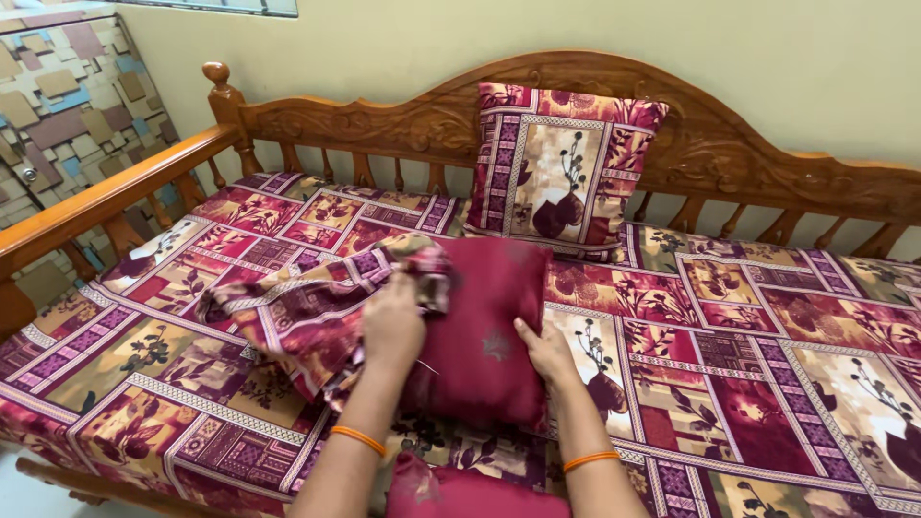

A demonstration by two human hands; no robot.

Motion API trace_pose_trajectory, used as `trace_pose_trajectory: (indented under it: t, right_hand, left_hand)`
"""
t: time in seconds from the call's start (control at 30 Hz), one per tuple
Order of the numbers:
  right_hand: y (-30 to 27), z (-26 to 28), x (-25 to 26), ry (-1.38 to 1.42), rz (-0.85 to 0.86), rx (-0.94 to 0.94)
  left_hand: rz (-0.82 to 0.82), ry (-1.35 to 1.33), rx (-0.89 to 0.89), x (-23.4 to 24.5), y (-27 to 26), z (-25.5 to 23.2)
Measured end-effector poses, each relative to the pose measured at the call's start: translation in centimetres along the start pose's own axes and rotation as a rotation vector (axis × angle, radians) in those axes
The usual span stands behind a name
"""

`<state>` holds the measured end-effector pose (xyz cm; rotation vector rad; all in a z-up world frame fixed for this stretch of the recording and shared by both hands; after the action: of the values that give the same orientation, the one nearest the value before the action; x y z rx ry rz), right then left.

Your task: The person inserts a pillow into a pillowcase on a bed, then repeats the process with a second pillow. The person aligns the corners, tucks the pillow in, and smooths the case before placing the finished pillow against the headboard.

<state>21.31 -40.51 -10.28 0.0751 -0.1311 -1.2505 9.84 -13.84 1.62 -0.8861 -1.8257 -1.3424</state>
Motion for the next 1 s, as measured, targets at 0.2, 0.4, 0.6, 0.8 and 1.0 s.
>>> trace_pose_trajectory:
  t: [0.2, 0.4, 0.6, 0.8, 1.0]
  right_hand:
    - [-1.8, 8.3, 7.1, 0.136, -0.298, 0.346]
    - [-11.5, 15.8, 15.1, 0.200, -1.004, 0.661]
    - [-9.8, 11.7, 15.5, 0.523, -0.963, 0.352]
    - [-3.8, 7.8, -0.8, 0.513, -0.091, -0.281]
    - [-2.2, 5.5, 2.6, 0.189, -0.099, -0.218]
  left_hand:
    - [-0.101, -0.314, 0.247, 2.9, -0.3, 6.2]
    - [0.074, -0.756, 0.337, -0.8, 0.9, 5.7]
    - [0.237, -0.999, 0.207, 1.6, -0.7, -1.1]
    - [0.260, -0.710, -0.418, 3.9, -2.5, -9.9]
    - [0.538, -0.391, -0.407, -0.7, -3.3, -9.9]
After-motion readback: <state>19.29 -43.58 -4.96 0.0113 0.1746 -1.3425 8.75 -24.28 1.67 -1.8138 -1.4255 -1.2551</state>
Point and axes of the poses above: each hand's wrist, its own y-axis towards the middle knuckle, its own x-axis out of the back of the hand, z = x × y, the point moved 10 cm from there along y, towards the middle knuckle, and after that the axes turned 6 degrees about z, right-handed, at the moved point
